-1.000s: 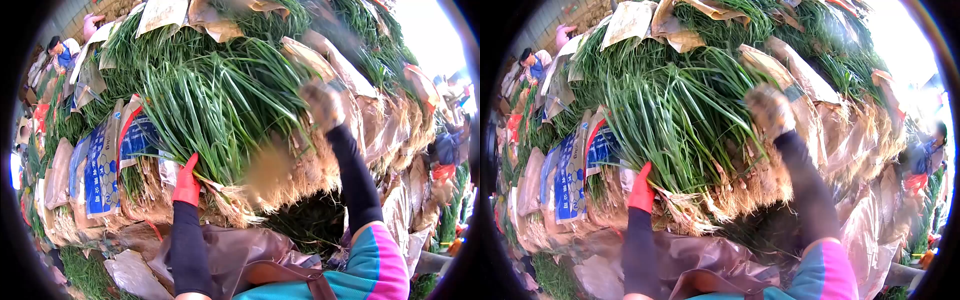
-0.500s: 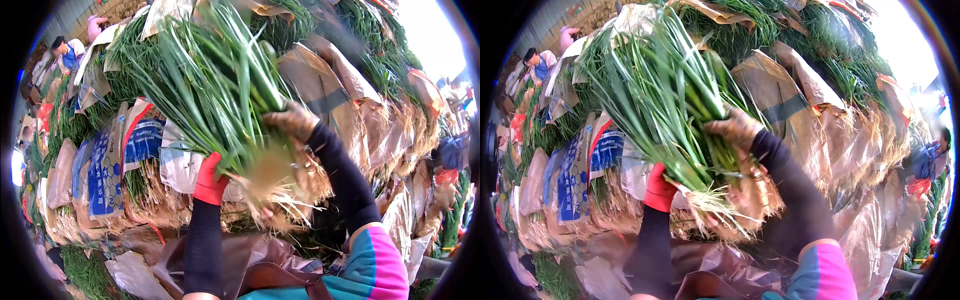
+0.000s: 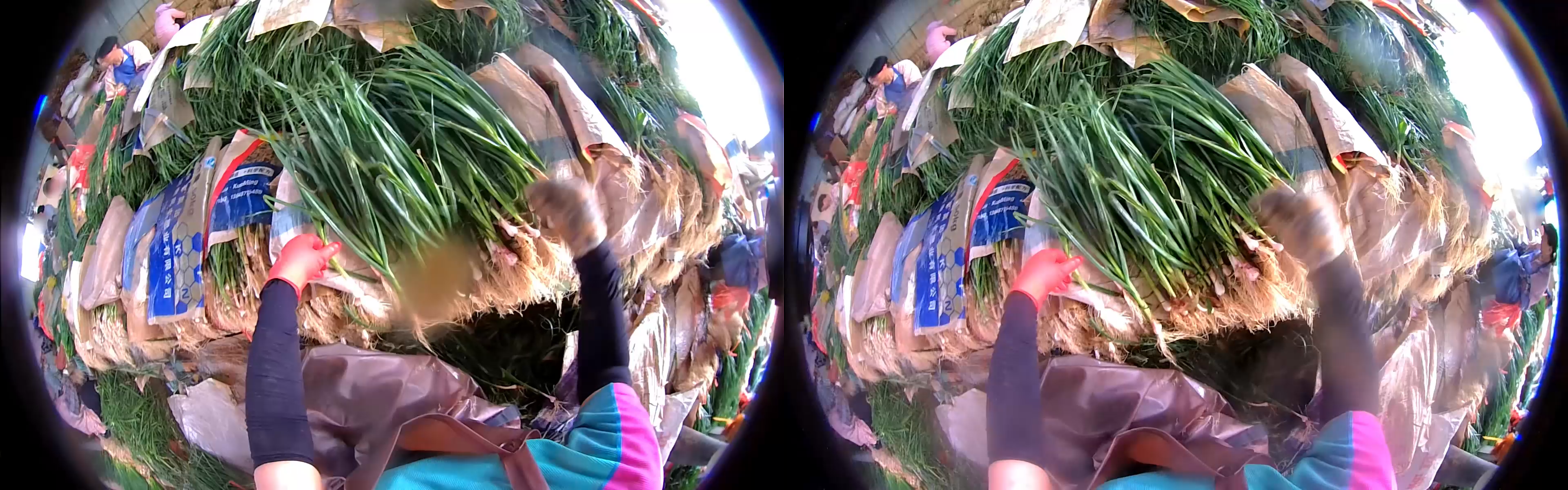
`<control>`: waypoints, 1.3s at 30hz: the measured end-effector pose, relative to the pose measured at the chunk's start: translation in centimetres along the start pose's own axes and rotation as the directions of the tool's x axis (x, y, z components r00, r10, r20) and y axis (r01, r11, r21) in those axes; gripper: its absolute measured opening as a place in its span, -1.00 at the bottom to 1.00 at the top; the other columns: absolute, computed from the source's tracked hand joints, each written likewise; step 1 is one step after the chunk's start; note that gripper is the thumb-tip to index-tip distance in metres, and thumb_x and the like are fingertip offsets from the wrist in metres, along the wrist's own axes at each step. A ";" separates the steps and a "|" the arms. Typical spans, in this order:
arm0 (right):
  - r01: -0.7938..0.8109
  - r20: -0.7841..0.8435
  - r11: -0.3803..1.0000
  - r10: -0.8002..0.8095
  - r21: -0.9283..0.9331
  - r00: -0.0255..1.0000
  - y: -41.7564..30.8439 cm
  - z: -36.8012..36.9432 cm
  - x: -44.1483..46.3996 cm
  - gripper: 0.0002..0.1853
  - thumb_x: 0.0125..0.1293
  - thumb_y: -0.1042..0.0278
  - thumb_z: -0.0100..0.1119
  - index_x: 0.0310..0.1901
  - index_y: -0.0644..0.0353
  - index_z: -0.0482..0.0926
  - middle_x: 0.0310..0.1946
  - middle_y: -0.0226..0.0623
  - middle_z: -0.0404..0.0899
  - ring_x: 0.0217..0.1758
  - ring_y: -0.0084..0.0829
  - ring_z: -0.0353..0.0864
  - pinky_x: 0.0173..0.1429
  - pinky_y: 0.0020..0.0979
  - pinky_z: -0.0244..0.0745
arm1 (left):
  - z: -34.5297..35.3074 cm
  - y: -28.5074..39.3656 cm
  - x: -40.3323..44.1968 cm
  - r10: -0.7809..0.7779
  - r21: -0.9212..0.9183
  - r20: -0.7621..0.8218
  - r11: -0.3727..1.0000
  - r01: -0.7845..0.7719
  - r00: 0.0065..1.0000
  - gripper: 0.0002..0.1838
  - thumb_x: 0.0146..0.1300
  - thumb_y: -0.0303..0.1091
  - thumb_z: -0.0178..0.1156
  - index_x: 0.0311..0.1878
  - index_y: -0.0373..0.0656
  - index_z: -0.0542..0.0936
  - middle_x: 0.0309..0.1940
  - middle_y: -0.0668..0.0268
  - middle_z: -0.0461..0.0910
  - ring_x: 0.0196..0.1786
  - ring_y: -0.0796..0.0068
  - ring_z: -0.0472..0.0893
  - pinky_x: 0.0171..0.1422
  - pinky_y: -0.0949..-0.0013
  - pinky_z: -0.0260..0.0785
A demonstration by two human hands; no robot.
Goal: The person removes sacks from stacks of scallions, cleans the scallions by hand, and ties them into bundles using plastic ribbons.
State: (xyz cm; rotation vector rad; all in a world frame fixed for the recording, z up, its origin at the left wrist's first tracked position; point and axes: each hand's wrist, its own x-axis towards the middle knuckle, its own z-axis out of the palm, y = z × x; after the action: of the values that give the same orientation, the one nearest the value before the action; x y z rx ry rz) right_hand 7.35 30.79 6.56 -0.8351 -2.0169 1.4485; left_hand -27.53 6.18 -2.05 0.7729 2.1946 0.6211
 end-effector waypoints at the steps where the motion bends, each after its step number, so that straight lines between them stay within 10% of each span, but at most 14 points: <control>1: 0.034 0.227 0.993 -0.008 -0.111 0.974 -0.4 3.0 -2.4 -0.78 0.17 0.25 0.21 -0.18 0.12 0.58 -0.26 -0.24 0.62 -0.20 -0.39 0.61 -0.03 -0.40 0.48 | 0.5 -1.7 0.2 0.098 0.164 -0.061 0.983 -0.087 0.993 -0.62 0.13 -0.06 0.20 -0.36 -0.27 0.59 -0.48 0.08 0.59 -0.51 0.24 0.58 -0.36 0.26 0.40; 5: 0.148 0.430 0.665 0.283 -0.732 0.857 -1.4 13.2 -7.7 -0.64 0.22 -0.05 0.07 -0.22 0.08 0.59 -0.31 -0.13 0.61 -0.18 -0.14 0.61 -0.05 -0.18 0.46 | 1.1 0.2 -6.2 0.244 0.281 -0.413 0.951 -0.133 0.877 -0.66 0.15 -0.09 0.14 -0.40 -0.21 0.61 -0.58 0.06 0.55 -0.45 0.11 0.58 -0.33 0.16 0.37; 10: 0.211 0.206 0.535 -0.069 -0.818 0.976 14.1 22.9 -9.0 -0.59 0.10 -0.11 0.14 -0.35 0.12 0.63 -0.31 -0.11 0.63 -0.25 -0.12 0.64 -0.15 -0.18 0.51 | 7.5 -0.7 -13.5 0.099 -0.601 -0.237 0.767 -0.226 0.966 -0.87 0.27 -0.42 0.12 -0.30 -0.28 0.58 -0.49 0.36 0.60 -0.49 0.65 0.56 -0.37 0.57 0.43; 12: -0.066 0.192 0.653 0.317 -0.754 0.929 5.0 20.0 -9.9 -0.71 0.07 0.05 0.15 -0.36 0.11 0.62 -0.32 -0.13 0.64 -0.25 -0.15 0.64 -0.16 -0.17 0.51 | 10.5 -1.5 -15.2 0.124 -0.759 -0.158 0.620 -0.201 0.980 -0.83 0.30 -0.38 0.10 -0.26 -0.30 0.58 -0.40 0.33 0.62 -0.38 0.64 0.58 -0.28 0.55 0.46; 15: 0.195 0.218 0.683 -0.054 -0.704 0.974 0.9 17.0 -13.0 -0.72 0.11 0.05 0.18 -0.37 0.11 0.58 -0.47 -0.15 0.61 -0.36 -0.11 0.62 -0.27 -0.14 0.47 | 14.5 -3.1 -16.0 0.176 -0.827 0.027 0.558 -0.077 0.984 -0.66 0.35 -0.22 0.04 0.01 -0.30 0.50 -0.19 0.19 0.62 -0.19 0.40 0.63 -0.12 0.38 0.53; 17: 0.358 0.268 0.712 -0.242 -0.604 0.933 -1.1 15.5 -15.5 -0.71 0.19 0.09 0.14 -0.31 0.17 0.60 -0.51 -0.13 0.59 -0.41 -0.19 0.62 -0.31 -0.25 0.48 | 14.4 -0.7 -18.1 0.306 -0.950 0.298 0.189 0.249 0.904 -0.64 0.35 -0.22 0.03 0.08 -0.29 0.46 -0.18 0.14 0.61 -0.18 0.30 0.62 -0.08 0.30 0.51; 18: 0.249 0.206 0.938 -0.201 -0.243 0.958 -0.4 15.4 -16.3 -0.73 0.20 0.13 0.16 -0.29 0.19 0.60 -0.52 -0.15 0.59 -0.42 -0.22 0.62 -0.31 -0.29 0.49 | 14.5 0.3 -19.0 0.381 -0.950 0.306 0.183 0.253 0.872 -0.64 0.34 -0.24 0.04 0.08 -0.29 0.46 -0.20 0.13 0.61 -0.19 0.28 0.62 -0.07 0.28 0.51; 23: 0.371 -0.045 0.915 -0.382 -0.159 0.923 2.3 17.4 -16.4 -0.50 0.16 0.28 0.29 0.11 0.27 0.41 -0.14 -0.11 0.57 -0.05 -0.30 0.57 0.04 -0.34 0.45 | 17.5 -2.3 -20.6 0.311 -0.925 0.365 0.225 0.306 0.877 -0.75 0.28 -0.34 0.10 -0.06 -0.29 0.51 -0.33 0.14 0.59 -0.28 0.24 0.60 -0.12 0.22 0.48; 28: 0.454 0.394 0.838 -0.323 -0.304 0.860 4.4 17.7 -15.9 -0.65 0.20 0.19 0.22 -0.12 0.30 0.52 -0.32 -0.25 0.60 -0.27 -0.39 0.58 -0.12 -0.29 0.49 | 18.0 -5.0 -20.9 0.436 -0.957 0.279 0.204 0.208 0.856 -0.81 0.26 -0.34 0.12 -0.20 -0.29 0.54 -0.37 0.16 0.58 -0.32 0.26 0.60 -0.17 0.20 0.50; 33: -0.335 0.429 0.835 0.135 0.437 0.893 5.0 11.0 -15.6 -0.87 0.17 0.36 0.15 -0.28 0.17 0.60 -0.44 -0.35 0.63 -0.40 -0.49 0.60 -0.36 -0.42 0.47 | 16.1 -5.0 -23.0 0.421 -0.921 0.388 0.218 0.324 0.820 -0.75 0.27 -0.25 0.13 -0.33 -0.28 0.55 -0.39 0.15 0.60 -0.43 0.31 0.59 -0.18 0.26 0.52; 34: -0.185 0.427 0.963 0.254 -0.198 0.868 5.5 11.6 -15.6 -0.84 0.18 0.30 0.14 -0.27 0.16 0.61 -0.43 -0.32 0.63 -0.39 -0.44 0.61 -0.35 -0.37 0.48 | 15.7 -4.3 -22.8 0.266 -0.845 0.418 0.465 0.264 0.869 -0.72 0.28 -0.23 0.09 -0.38 -0.29 0.55 -0.38 0.12 0.61 -0.45 0.31 0.59 -0.21 0.32 0.50; 36: 0.225 0.236 0.073 0.379 -0.972 0.895 6.9 14.4 -15.4 -0.77 0.21 0.19 0.10 -0.25 0.15 0.62 -0.43 -0.25 0.64 -0.37 -0.34 0.64 -0.33 -0.28 0.50 | 13.3 -3.7 -23.0 0.346 -0.915 0.246 0.391 0.099 0.906 -0.74 0.26 -0.25 0.11 -0.39 -0.29 0.55 -0.44 0.15 0.59 -0.49 0.35 0.56 -0.27 0.34 0.46; 37: 0.174 0.318 0.368 0.379 -0.913 0.869 3.2 15.5 -14.4 -0.65 0.24 0.02 0.03 -0.19 0.12 0.62 -0.41 -0.15 0.63 -0.33 -0.20 0.64 -0.27 -0.20 0.50 | 11.9 -3.7 -22.6 0.386 -0.936 0.152 0.351 0.007 0.910 -0.74 0.26 -0.26 0.12 -0.40 -0.29 0.55 -0.47 0.17 0.59 -0.51 0.37 0.55 -0.31 0.35 0.44; 39: 0.451 0.299 0.785 -0.349 -0.424 0.888 5.4 19.4 -13.7 -0.70 0.22 0.00 0.07 -0.25 0.04 0.61 -0.40 -0.14 0.62 -0.30 -0.13 0.61 -0.17 -0.17 0.48 | 9.6 -3.9 -21.5 0.651 -0.982 -0.178 -0.069 -0.176 0.738 -0.85 0.23 -0.31 0.13 -0.25 -0.17 0.57 -0.57 0.32 0.48 -0.62 0.49 0.39 -0.44 0.34 0.28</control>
State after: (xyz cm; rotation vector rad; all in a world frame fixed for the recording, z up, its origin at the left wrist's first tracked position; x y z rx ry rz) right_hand 3.76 9.71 -5.10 -0.3914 -2.5777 0.8180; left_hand -9.48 -9.40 -0.53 0.6521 0.5839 1.8742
